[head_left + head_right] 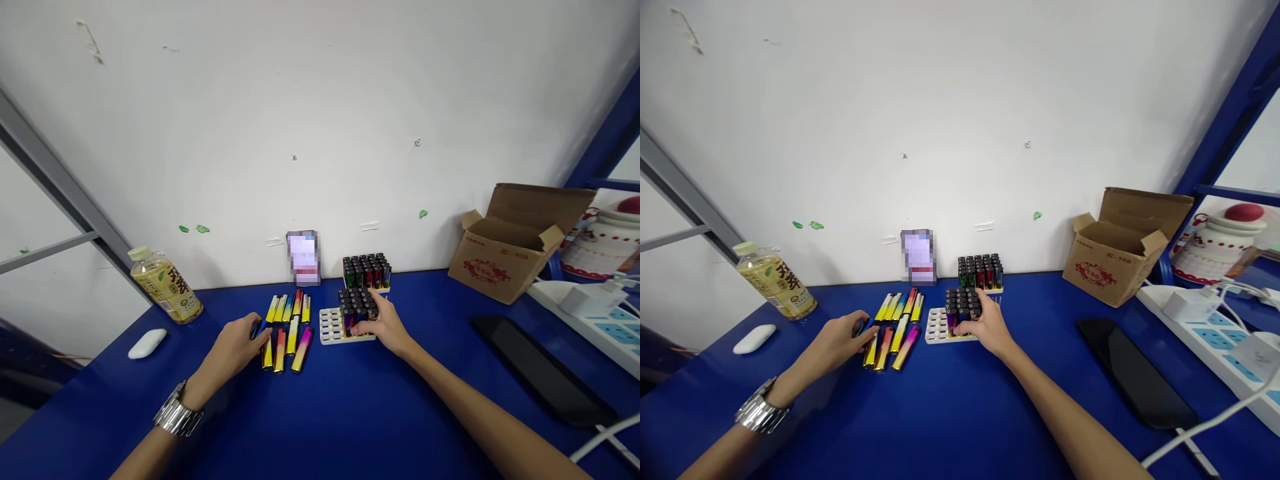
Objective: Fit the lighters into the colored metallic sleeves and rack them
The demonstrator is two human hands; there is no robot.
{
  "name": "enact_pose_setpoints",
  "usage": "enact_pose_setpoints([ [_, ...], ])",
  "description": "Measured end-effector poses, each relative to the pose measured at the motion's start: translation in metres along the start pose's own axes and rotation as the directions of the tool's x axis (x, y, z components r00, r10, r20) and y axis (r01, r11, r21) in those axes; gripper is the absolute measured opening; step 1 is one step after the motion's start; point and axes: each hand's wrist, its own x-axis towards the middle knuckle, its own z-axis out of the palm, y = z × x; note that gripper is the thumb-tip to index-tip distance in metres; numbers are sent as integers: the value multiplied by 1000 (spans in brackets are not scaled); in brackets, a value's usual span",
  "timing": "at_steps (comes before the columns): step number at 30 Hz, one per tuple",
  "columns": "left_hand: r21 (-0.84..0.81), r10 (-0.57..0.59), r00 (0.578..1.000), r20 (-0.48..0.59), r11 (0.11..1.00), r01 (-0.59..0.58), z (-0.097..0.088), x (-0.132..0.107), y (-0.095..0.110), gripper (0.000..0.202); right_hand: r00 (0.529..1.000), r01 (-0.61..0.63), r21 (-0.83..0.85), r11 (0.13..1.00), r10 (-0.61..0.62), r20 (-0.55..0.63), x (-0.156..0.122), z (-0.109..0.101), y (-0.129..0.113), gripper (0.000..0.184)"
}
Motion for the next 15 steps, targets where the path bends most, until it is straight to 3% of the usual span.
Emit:
enact_pose_setpoints([
  [5,368,-3,999,-36,930,16,2,-5,1,39,1000,2,-12,1000,-2,6,0,0,-1,44],
  [8,440,115,990,-79,895,-69,15,-10,-6,45,1000,13,-58,998,-13,-1,0,0,-1,42],
  [10,387,182,978,-99,913,-131,29,-15,-9,47,1000,10,-96,995,-11,-13,-1,-1,-1,43],
  [12,215,117,981,-152,973,-83,44,-19,-8,54,1000,-1,-102,995,0,-11,-2,-1,-2,45],
  [15,16,32,990,-141,999,-30,60,-23,1,68,1000,-3,-89,996,5,18,-3,0,-3,50],
])
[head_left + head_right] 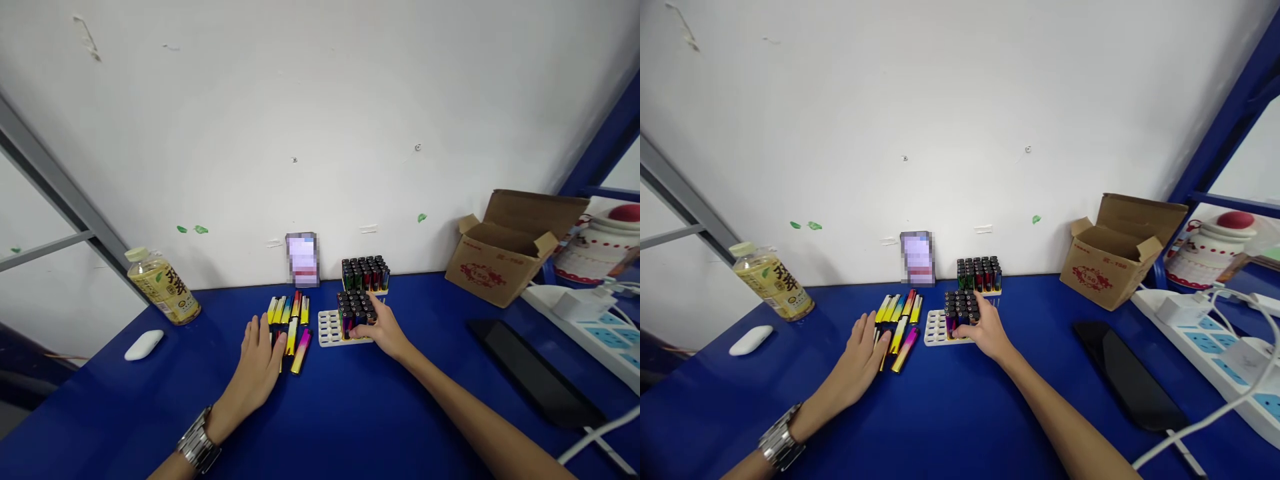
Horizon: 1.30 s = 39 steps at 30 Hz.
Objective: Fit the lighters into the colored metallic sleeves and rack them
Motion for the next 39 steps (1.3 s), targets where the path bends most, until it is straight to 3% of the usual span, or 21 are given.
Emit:
enact_pose_setpoints([
  [2,-37,34,999,-9,999,-34,3,-1,8,67,1000,7,-27,1000,-6,24,-1,1,-1,54],
  [4,-24,114,988,-101,993,-117,1,-1,17,60,998,27,-67,997,-23,65,-1,2,-2,59],
  [7,2,344,909,-237,935,-353,-8,-5,35,41,989,75,-121,990,-58,137,-2,5,1,65],
  [9,-45,491,843,-220,858,-512,-12,-10,51,26,985,96,-161,982,-71,154,-2,6,4,71],
  [11,-88,541,821,-181,823,-561,-13,-12,69,17,984,119,-191,974,-90,151,-2,6,7,80],
  [16,-206,476,870,-128,845,-493,-3,-7,102,7,967,167,-133,977,-136,215,-2,0,8,85],
  [21,-395,480,861,-170,767,-506,-5,-4,101,9,967,143,-126,982,-111,230,-2,-3,7,84],
  [24,-469,336,927,-164,801,-373,-8,-2,98,11,969,128,-132,983,-95,229,-2,-3,8,84],
  [26,-424,281,953,-117,853,-304,-7,1,99,6,969,116,-129,985,-84,231,-2,-3,9,84],
  [30,-342,350,934,-78,870,-355,0,7,102,12,972,106,-124,987,-77,222,-2,-4,9,83],
  [33,-378,394,909,-132,828,-414,-1,7,100,15,972,106,-113,988,-79,221,-2,-4,9,81],
  [36,-425,327,924,-200,820,-383,-10,7,97,11,971,99,-109,989,-72,226,-2,-5,10,81],
  [39,-376,288,943,-167,866,-331,-16,10,98,2,971,87,-103,991,-61,233,-2,-5,8,79],
])
